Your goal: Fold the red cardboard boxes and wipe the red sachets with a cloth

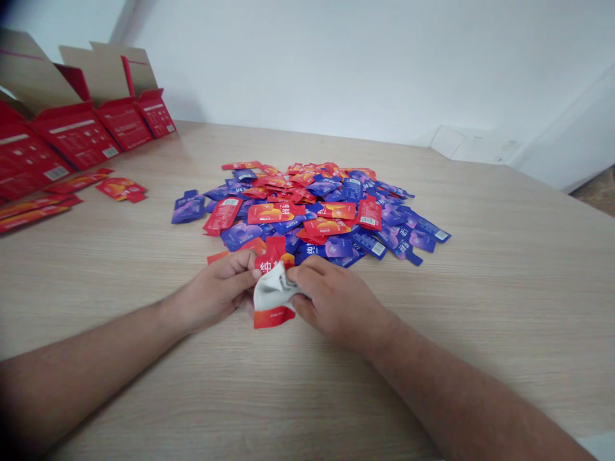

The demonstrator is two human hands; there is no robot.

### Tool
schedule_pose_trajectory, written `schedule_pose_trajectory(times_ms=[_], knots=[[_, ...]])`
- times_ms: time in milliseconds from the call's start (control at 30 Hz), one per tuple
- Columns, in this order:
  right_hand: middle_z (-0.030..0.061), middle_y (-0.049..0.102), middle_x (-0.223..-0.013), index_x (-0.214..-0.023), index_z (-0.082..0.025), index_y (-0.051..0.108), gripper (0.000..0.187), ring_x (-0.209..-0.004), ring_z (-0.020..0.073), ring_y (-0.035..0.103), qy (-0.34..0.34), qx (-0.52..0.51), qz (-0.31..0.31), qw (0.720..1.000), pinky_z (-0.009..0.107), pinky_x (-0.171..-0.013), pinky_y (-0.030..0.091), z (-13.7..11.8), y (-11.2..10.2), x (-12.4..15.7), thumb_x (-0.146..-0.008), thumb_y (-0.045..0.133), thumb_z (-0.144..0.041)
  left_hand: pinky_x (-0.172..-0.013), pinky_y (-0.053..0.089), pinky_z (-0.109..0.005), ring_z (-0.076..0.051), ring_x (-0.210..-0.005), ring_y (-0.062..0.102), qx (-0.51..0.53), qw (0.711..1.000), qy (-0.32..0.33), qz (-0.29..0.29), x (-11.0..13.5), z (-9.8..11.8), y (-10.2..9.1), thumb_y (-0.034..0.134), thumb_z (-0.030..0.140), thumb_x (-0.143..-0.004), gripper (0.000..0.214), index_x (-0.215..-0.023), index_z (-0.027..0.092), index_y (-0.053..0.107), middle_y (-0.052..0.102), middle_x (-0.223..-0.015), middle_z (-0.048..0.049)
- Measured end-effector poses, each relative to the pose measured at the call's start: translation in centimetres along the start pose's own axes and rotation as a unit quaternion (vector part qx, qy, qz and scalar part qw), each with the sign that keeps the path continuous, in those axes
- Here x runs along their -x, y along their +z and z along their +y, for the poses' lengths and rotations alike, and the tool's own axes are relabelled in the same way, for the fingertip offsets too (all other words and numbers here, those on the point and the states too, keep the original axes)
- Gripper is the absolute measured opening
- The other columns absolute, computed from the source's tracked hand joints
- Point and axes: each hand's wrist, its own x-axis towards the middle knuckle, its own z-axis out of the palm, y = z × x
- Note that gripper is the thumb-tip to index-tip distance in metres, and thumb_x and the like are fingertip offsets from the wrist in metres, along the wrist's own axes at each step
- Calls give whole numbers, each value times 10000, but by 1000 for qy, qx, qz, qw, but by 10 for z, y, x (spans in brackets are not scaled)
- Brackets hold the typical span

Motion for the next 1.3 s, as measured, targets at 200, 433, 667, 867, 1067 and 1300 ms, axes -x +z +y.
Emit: schedule_pose_trajectory(times_ms=[200,433,667,867,1067,1300], knots=[[89,709,-1154,-1148,-196,702,167,-1057,270,683,-55,-13,-55,997,418,-932,577,-1,0,0,-993,650,-160,-550,513,-191,-91,-614,593,-8,1000,13,1,0,1,1,887,580,-856,534,-887,192,522,640,-752,34],[131,694,-1178,-1226,-150,672,223,-1063,284,680,0,-5,21,1000,444,-934,585,3,0,-1,-1009,616,-155,-521,509,-199,-109,-598,617,-7,1000,-3,3,0,3,2,880,616,-845,557,-900,202,512,655,-754,29],[121,703,-1185,-1232,-179,665,219,-1082,277,686,16,12,37,999,425,-942,582,3,0,-1,-1017,621,-168,-533,497,-202,-108,-603,612,-19,1000,-3,-6,0,2,1,855,597,-879,511,-901,200,533,669,-766,21],[93,714,-1160,-1177,-198,686,187,-1054,273,691,-34,-6,-42,999,414,-919,585,-1,1,0,-994,662,-171,-525,452,-192,-90,-576,548,-14,1000,19,-6,0,1,1,859,554,-887,483,-871,198,534,597,-713,45],[135,701,-1188,-1229,-162,662,216,-1088,289,680,16,0,43,999,452,-950,582,2,1,-1,-1021,603,-171,-567,516,-216,-119,-639,624,-14,1000,2,-6,0,1,1,860,581,-878,501,-892,202,533,662,-772,17],[126,707,-1188,-1245,-174,667,230,-1096,290,687,16,5,26,1000,452,-955,588,-1,4,0,-1021,615,-178,-559,498,-209,-111,-623,612,-15,1000,0,1,-1,0,1,865,557,-877,486,-894,203,532,642,-758,29]])
